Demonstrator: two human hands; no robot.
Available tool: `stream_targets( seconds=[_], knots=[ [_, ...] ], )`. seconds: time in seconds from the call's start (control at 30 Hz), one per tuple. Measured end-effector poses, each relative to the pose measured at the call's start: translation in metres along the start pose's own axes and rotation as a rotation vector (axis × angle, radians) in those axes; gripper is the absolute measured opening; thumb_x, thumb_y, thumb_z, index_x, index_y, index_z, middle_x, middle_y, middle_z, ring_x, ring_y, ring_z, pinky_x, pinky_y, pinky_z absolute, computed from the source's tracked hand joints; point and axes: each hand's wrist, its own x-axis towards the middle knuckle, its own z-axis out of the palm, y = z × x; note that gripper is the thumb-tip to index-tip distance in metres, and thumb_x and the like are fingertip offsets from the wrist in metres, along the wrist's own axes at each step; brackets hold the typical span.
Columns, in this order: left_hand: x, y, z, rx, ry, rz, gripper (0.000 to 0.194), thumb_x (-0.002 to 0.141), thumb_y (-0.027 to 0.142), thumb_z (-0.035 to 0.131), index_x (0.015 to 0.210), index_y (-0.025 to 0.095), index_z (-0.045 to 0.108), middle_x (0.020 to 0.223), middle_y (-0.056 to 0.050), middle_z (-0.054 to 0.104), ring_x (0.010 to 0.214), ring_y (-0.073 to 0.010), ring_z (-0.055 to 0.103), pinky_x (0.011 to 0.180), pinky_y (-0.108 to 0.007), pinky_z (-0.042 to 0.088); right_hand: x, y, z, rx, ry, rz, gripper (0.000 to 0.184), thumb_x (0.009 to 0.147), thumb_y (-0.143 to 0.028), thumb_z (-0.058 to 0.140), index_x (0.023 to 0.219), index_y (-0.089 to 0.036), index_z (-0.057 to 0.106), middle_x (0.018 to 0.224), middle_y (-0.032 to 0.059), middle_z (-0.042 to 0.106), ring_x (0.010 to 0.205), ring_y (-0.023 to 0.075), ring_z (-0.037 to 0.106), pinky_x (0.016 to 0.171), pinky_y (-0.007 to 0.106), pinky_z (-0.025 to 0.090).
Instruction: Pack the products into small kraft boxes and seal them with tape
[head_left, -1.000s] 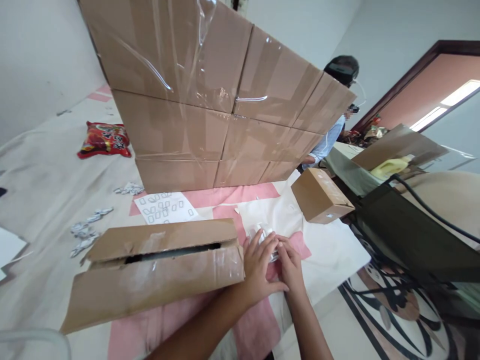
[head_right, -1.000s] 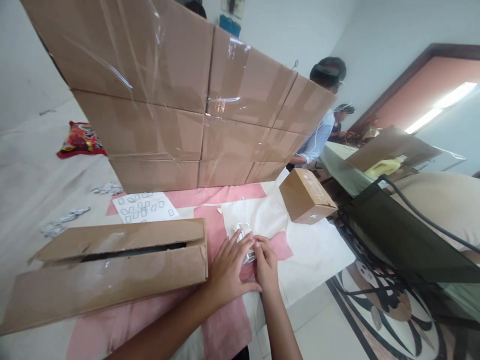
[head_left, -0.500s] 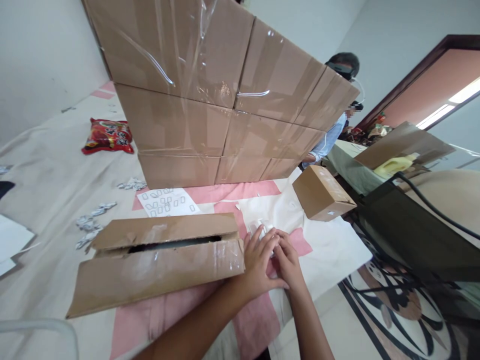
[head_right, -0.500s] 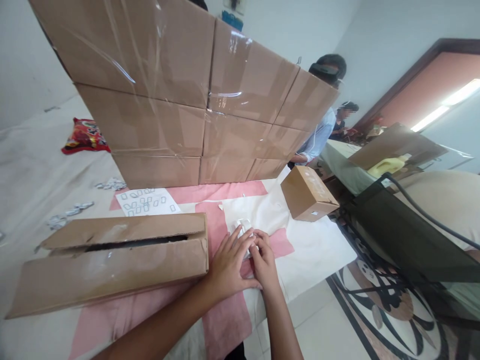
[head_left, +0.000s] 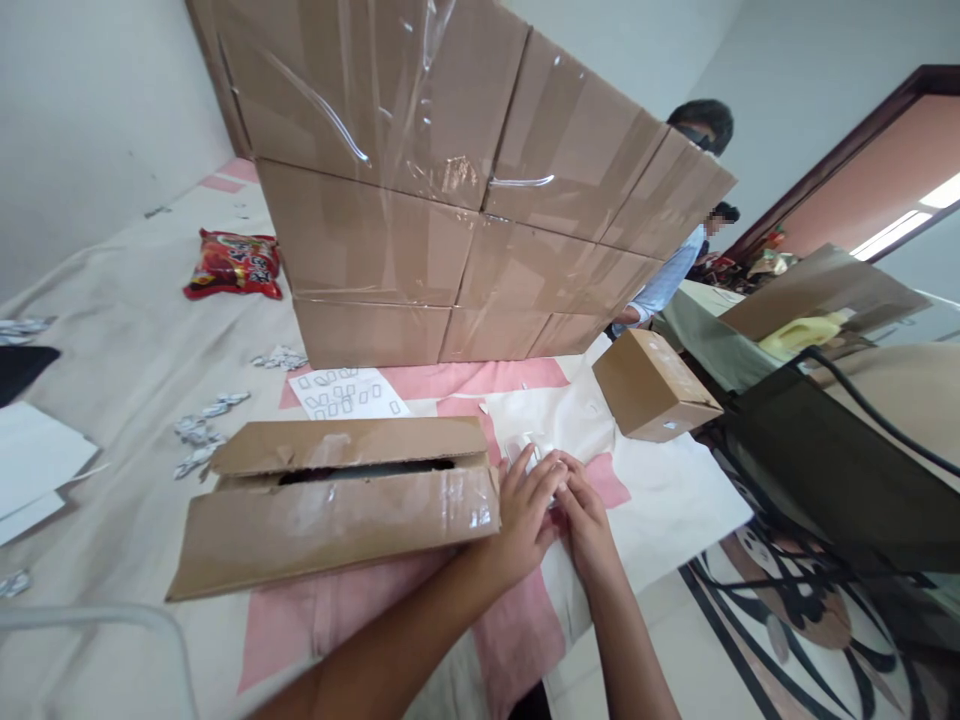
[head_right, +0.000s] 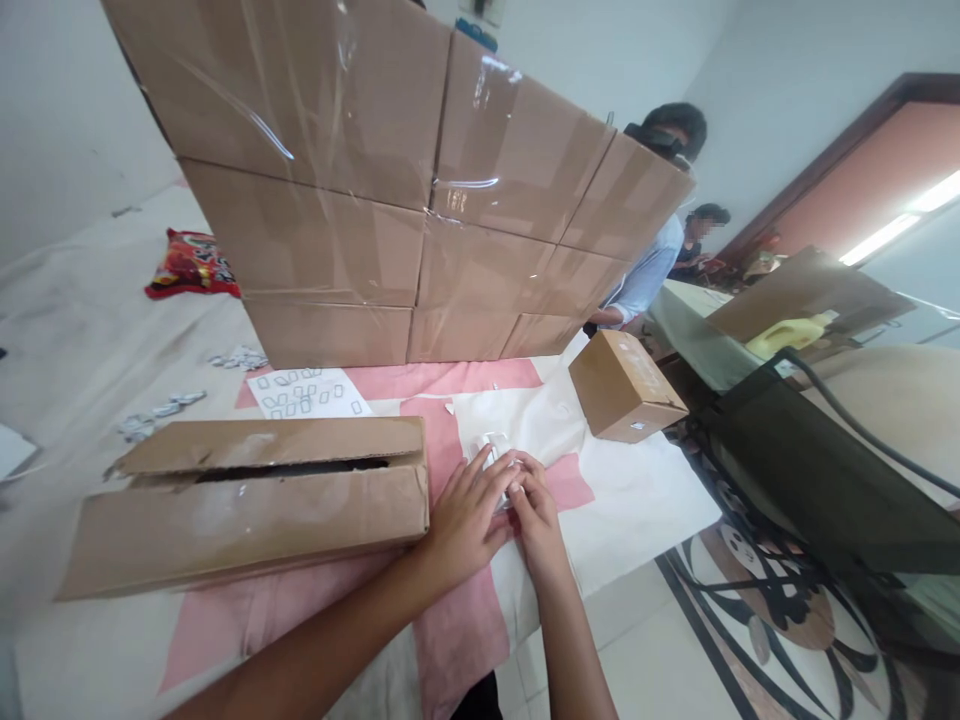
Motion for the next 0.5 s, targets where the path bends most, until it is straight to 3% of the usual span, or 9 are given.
stream_targets(
  seconds=[0.13,0.5],
  knots=[
    [-0.0002,-0.0048,0.0025,0.029,0.038,0.055,0.05,0.098,0.018,0.05,0.148,0.018,0.052,0.161,-0.008,0.046,0.155,-0.0321,0.032,0.122,-0.052,0.039,-0.0012,-0.0007,-0.0012,-0.009,-0.01,-0.047,0.029,0.092,-0.049,0.066,0.11,-0.029,0.077,0.156,0.005,0.045,0.148,0.0283,0.037,0.125,0.046,0.029],
    [-0.0015,-0.0097,0.0099,0.078,0.127,0.116,0.047,0.099,0.016,0.048,0.146,0.017,0.053,0.157,-0.009,0.051,0.152,-0.0314,0.037,0.119,-0.049,0.043,-0.0018,-0.0052,0.001,0.028,0.002,-0.066,0.025,0.092,-0.048,0.068,0.098,-0.027,0.079,0.157,0.0043,0.042,0.151,0.0287,0.034,0.123,0.044,0.032]
  ],
)
